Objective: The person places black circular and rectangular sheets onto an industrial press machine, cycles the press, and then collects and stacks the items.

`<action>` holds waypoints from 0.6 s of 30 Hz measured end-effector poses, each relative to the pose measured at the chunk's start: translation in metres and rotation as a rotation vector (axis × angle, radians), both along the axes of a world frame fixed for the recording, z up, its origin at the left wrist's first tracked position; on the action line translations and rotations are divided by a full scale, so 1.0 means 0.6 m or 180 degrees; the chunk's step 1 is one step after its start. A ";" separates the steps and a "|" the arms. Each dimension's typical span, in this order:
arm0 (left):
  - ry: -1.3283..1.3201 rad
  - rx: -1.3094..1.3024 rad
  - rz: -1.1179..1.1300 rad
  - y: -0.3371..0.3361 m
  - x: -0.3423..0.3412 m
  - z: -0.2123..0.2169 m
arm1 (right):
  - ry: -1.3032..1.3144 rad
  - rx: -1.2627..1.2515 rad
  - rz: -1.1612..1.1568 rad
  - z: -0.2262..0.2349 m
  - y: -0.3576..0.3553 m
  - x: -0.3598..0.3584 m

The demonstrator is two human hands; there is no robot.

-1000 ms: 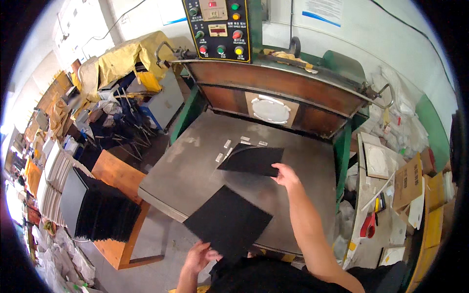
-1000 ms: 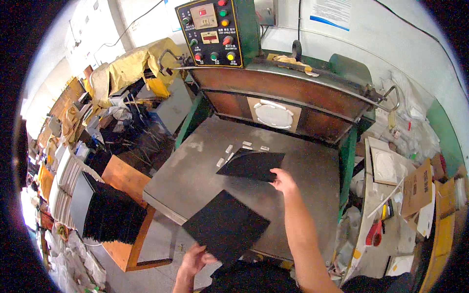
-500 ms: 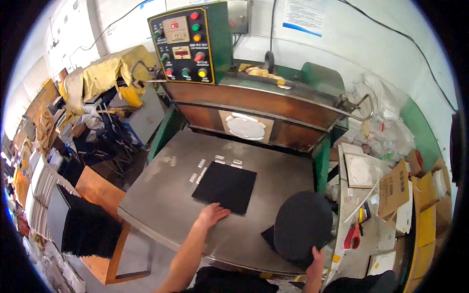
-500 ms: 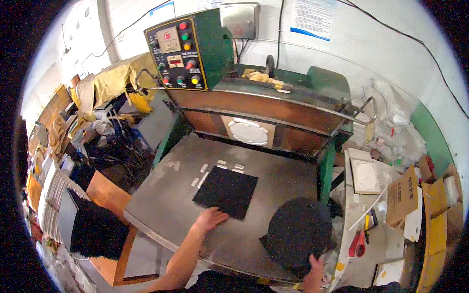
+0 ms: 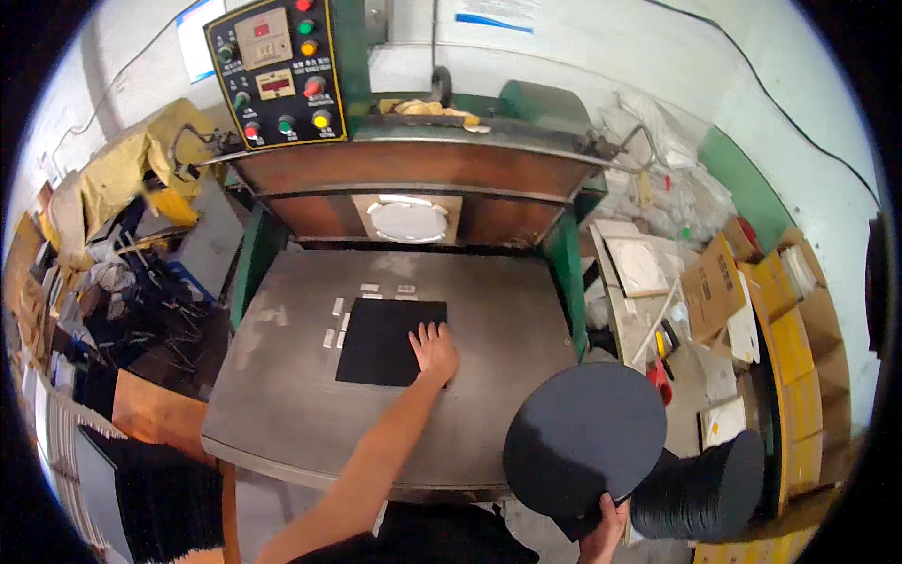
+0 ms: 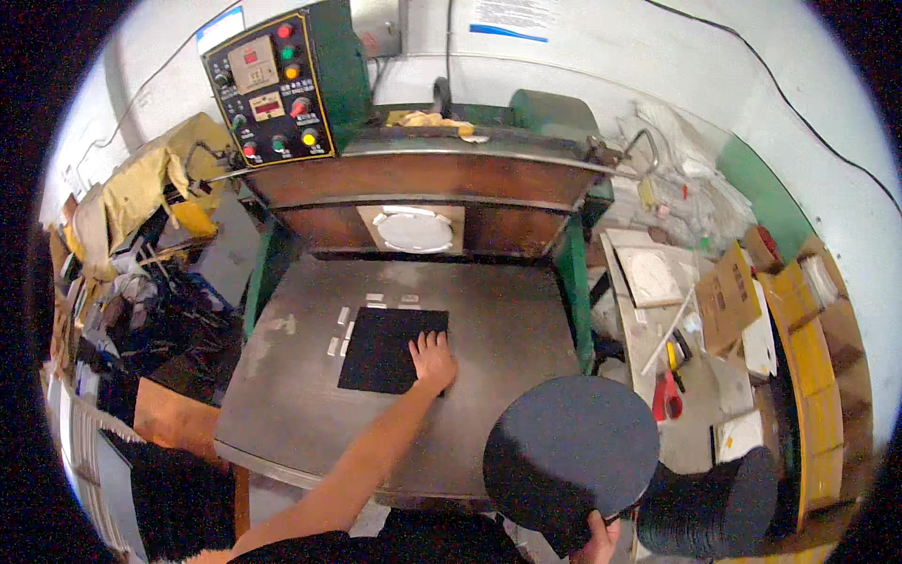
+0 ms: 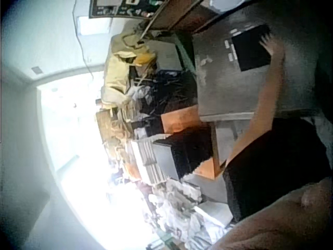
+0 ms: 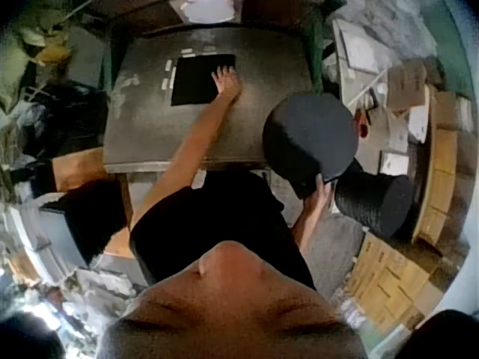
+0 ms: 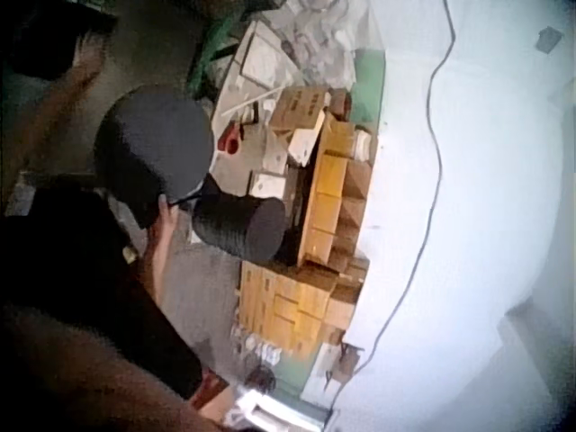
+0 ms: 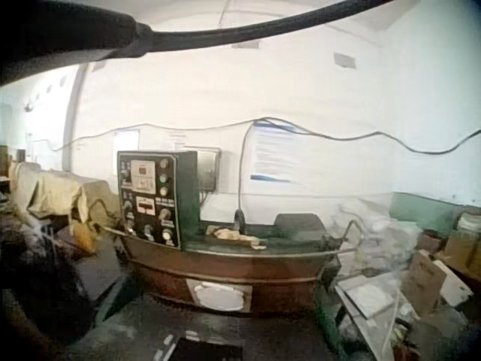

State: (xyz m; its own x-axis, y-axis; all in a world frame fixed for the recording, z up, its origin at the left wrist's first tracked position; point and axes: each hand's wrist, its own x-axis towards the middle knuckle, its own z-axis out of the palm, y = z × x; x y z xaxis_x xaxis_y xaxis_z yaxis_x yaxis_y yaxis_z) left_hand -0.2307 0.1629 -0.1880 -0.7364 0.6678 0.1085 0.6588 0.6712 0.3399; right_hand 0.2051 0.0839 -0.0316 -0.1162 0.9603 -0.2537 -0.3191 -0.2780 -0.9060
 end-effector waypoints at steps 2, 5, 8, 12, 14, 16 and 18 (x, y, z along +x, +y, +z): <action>0.0123 0.0016 -0.0061 -0.001 -0.001 -0.013 | -0.0120 -0.0070 -0.0188 0.042 -0.062 0.007; -0.1200 0.0587 -0.0641 -0.032 0.042 0.035 | -0.0200 -0.0479 -0.0526 0.066 -0.110 0.001; -0.4690 0.0957 -0.1577 -0.114 0.152 0.178 | -0.0240 -0.0696 -0.0741 0.045 -0.140 0.020; -0.5726 0.0162 -0.2405 -0.217 0.287 0.224 | -0.0392 -0.0692 -0.0594 0.007 -0.164 0.075; -0.5070 0.0440 -0.2877 -0.222 0.337 0.201 | -0.0314 -0.0835 -0.0535 -0.020 -0.187 0.128; -0.5059 0.0235 -0.2394 -0.212 0.361 0.205 | -0.0213 -0.0893 -0.0804 -0.008 -0.208 0.172; -0.5411 0.0401 -0.2128 -0.185 0.385 0.220 | -0.0601 -0.1087 -0.1186 -0.030 -0.258 0.278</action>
State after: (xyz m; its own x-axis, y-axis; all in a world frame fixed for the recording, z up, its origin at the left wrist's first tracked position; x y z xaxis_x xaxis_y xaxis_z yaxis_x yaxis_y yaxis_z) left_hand 0.0001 0.0522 -0.0561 0.2663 0.9099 -0.3182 -0.2983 0.3917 0.8704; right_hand 0.3719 -0.0707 -0.0496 0.2944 0.7869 -0.5422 -0.2927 -0.4659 -0.8350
